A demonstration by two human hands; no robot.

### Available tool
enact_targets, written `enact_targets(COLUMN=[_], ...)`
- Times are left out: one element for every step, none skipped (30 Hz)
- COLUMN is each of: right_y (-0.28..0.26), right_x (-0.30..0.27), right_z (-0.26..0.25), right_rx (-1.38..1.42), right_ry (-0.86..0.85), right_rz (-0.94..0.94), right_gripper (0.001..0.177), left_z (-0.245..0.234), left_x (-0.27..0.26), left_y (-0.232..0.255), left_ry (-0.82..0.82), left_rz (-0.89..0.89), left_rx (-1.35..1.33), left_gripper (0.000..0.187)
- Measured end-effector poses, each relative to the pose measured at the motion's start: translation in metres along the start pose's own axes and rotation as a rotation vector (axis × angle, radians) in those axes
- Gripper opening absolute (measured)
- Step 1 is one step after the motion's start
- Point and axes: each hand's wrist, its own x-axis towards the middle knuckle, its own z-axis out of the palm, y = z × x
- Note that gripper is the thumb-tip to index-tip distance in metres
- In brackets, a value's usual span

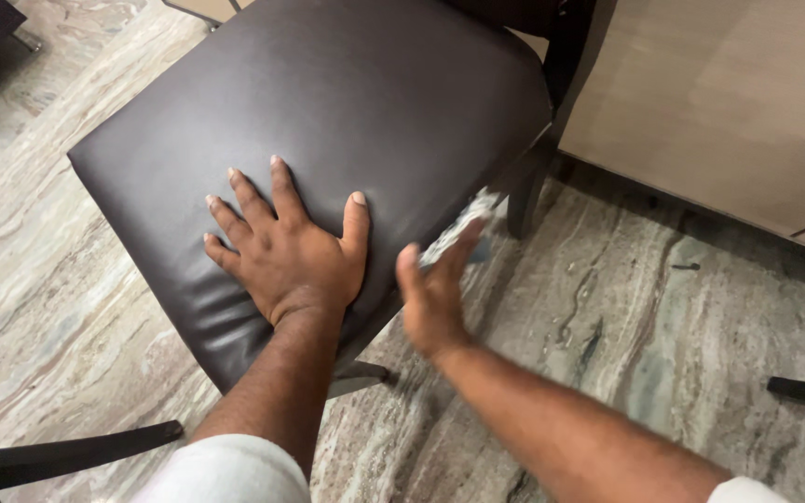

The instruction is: The person wipes the seat and backrest of a dark brown leather chair using a blue cloth. They systematically clean the seat surface, the backrest, and the side edges of the chair. The person then moves to a second chair and repeats the wiping process on its seat and backrest.

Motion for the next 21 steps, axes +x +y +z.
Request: enact_targets(right_y=[-0.003, -0.004, -0.003, 0.0, 0.004, 0.011, 0.019, 0.029, 0.038, 0.046, 0.051, 0.053, 0.055, 0.056, 0.057, 0.059, 0.062, 0.063, 0.063, 0.062, 0.059], right_x=[-0.008, -0.014, -0.017, -0.015, -0.007, 0.001, 0.012, 0.027, 0.049, 0.071, 0.093, 0.108, 0.114, 0.119, 0.125, 0.128, 0.122, 0.114, 0.107, 0.096, 0.079], right_z=[0.005, 0.008, 0.009, 0.009, 0.008, 0.006, -0.001, -0.013, -0.028, -0.045, -0.069, -0.092, -0.11, -0.126, -0.131, -0.127, -0.123, -0.12, -0.11, -0.092, -0.075], right_rx=[-0.032, -0.063, -0.096, -0.007, 0.079, 0.165, 0.054, -0.057, -0.085, -0.112, 0.029, 0.17, 0.152, 0.134, 0.12, 0.086, 0.05, 0.013, -0.088, -0.19, -0.066], right_ry=[-0.027, -0.053, -0.077, -0.054, -0.032, -0.01, 0.034, 0.077, 0.12, 0.163, 0.143, 0.119, 0.087, 0.056, 0.023, 0.018, 0.015, 0.011, -0.004, -0.019, -0.021], right_rz=[0.013, 0.026, 0.04, 0.055, 0.069, 0.082, -0.001, -0.085, -0.043, -0.001, 0.23, 0.46, 0.429, 0.399, 0.366, 0.411, 0.466, 0.52, 0.595, 0.668, 0.589], right_gripper=[0.111, 0.11, 0.109, 0.111, 0.114, 0.116, 0.11, 0.105, 0.106, 0.108, 0.11, 0.115, 0.116, 0.117, 0.118, 0.118, 0.12, 0.123, 0.119, 0.116, 0.109], left_z=[0.0, -0.001, -0.001, -0.001, -0.001, -0.001, 0.0, 0.0, 0.0, 0.0, 0.0, 0.0, 0.0, 0.0, -0.001, -0.002, -0.002, -0.002, -0.002, -0.003, -0.003], left_x=[0.0, 0.0, 0.0, 0.0, 0.0, 0.0, 0.0, 0.0, 0.0, 0.0, 0.0, -0.001, -0.001, -0.001, 0.001, 0.003, 0.002, 0.0, 0.0, 0.0, -0.001], left_y=[0.0, 0.0, 0.0, -0.001, -0.001, 0.0, 0.0, -0.001, 0.0, 0.0, 0.0, -0.001, 0.0, 0.0, 0.001, 0.001, 0.002, 0.001, 0.002, 0.002, 0.002], left_ry=[-0.002, -0.004, -0.004, -0.004, -0.003, -0.004, -0.004, -0.005, -0.003, -0.001, -0.001, 0.0, 0.003, 0.006, 0.0, -0.006, -0.021, -0.022, -0.018, -0.014, -0.013], left_rz=[-0.001, -0.002, 0.0, 0.002, 0.004, 0.006, 0.004, 0.002, 0.004, 0.006, 0.003, 0.005, 0.006, 0.007, 0.006, 0.004, 0.005, 0.001, -0.001, -0.002, 0.002], left_rx=[-0.002, -0.004, -0.001, 0.002, 0.002, -0.002, -0.004, -0.005, -0.003, -0.001, 0.001, -0.001, -0.006, -0.012, -0.005, 0.001, 0.01, 0.007, 0.003, -0.001, 0.005], left_gripper=[0.094, 0.094, 0.094, 0.094, 0.094, 0.094, 0.094, 0.094, 0.094, 0.094, 0.093, 0.093, 0.093, 0.093, 0.093, 0.094, 0.094, 0.094, 0.094, 0.094, 0.094])
